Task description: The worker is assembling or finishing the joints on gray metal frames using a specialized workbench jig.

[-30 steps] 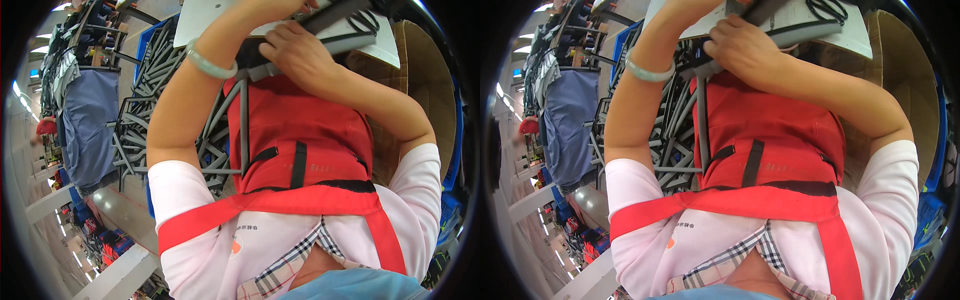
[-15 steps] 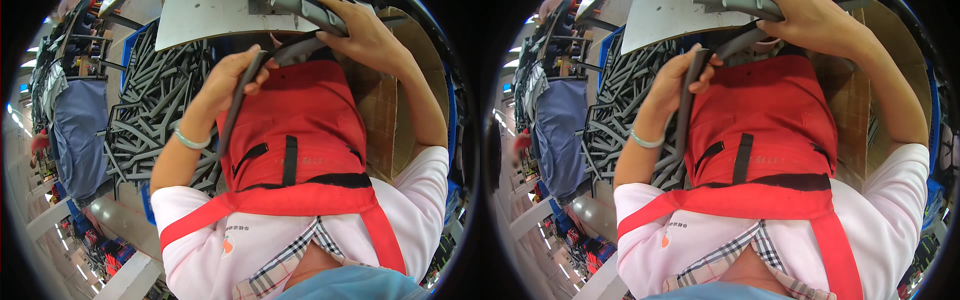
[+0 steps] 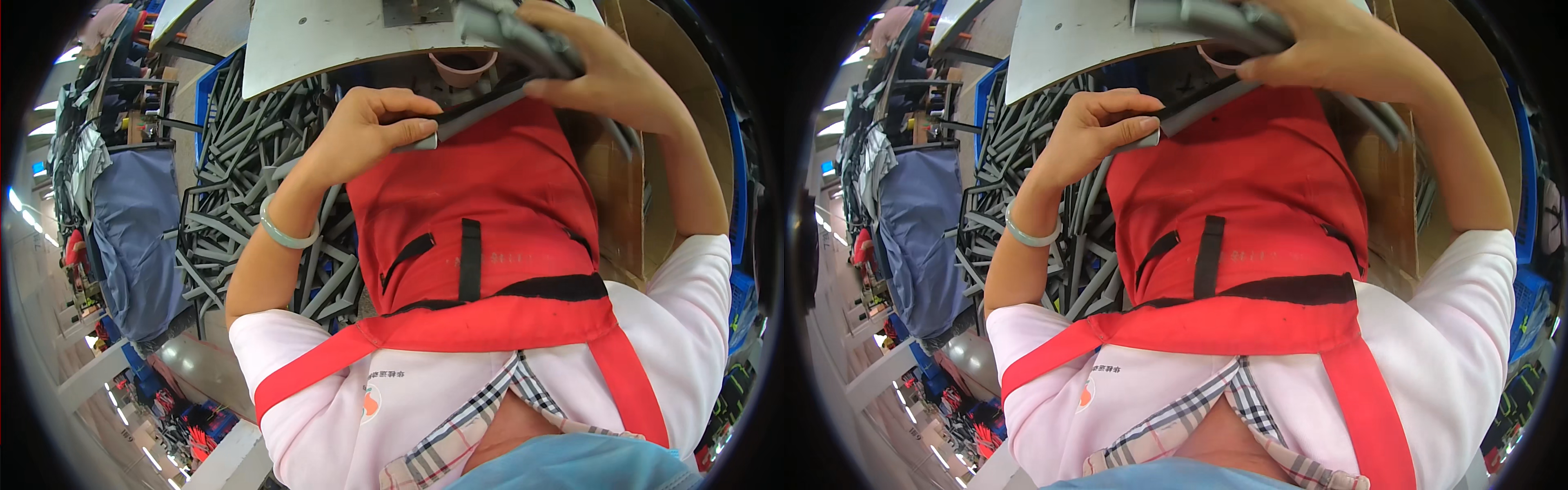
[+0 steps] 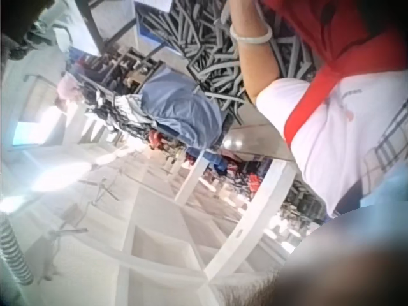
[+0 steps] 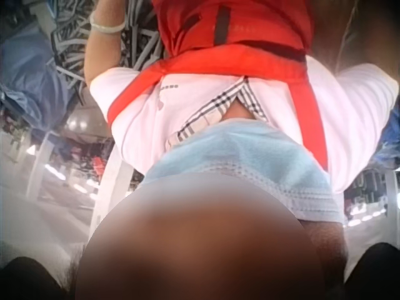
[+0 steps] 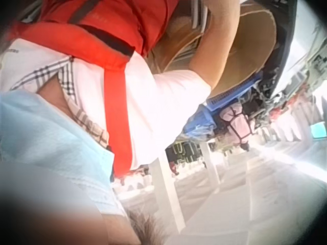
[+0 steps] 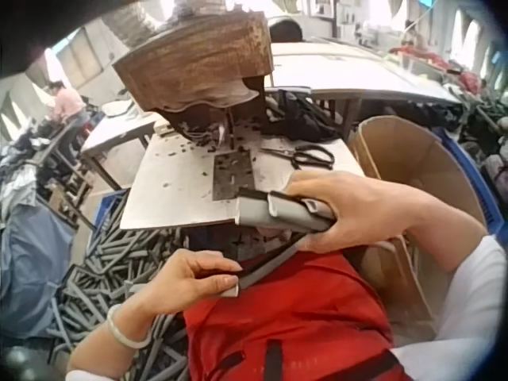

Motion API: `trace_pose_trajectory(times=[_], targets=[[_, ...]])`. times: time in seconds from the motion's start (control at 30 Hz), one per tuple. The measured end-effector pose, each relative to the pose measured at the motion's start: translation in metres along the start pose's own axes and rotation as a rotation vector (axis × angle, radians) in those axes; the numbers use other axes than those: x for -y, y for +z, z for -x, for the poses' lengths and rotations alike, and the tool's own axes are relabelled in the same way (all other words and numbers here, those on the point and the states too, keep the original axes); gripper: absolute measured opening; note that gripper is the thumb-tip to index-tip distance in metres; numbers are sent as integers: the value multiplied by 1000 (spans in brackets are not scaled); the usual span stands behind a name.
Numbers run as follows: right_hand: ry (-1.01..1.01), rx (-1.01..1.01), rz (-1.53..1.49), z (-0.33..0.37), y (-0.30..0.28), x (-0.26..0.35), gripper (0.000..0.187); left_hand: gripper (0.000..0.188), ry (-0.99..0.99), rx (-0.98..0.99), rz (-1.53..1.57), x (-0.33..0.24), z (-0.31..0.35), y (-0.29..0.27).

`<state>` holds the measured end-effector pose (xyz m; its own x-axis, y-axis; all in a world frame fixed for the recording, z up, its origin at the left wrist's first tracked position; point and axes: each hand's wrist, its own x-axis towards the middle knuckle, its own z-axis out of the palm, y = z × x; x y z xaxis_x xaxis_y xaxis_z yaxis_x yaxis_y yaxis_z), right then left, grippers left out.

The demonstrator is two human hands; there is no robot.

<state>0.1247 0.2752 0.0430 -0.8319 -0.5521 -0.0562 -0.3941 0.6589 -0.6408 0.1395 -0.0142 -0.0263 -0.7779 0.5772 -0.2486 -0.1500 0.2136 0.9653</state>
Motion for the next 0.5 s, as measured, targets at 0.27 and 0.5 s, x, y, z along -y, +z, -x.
trace_pose_trajectory(times=[0.27, 0.5], targets=[[-236, -221, 115, -13, 56, -35, 46, 24, 5, -85, -57, -20, -10, -7], [-94, -291, 318, -25, 5, -21, 48, 22, 302, -247, -437, -36, -40, -22]])
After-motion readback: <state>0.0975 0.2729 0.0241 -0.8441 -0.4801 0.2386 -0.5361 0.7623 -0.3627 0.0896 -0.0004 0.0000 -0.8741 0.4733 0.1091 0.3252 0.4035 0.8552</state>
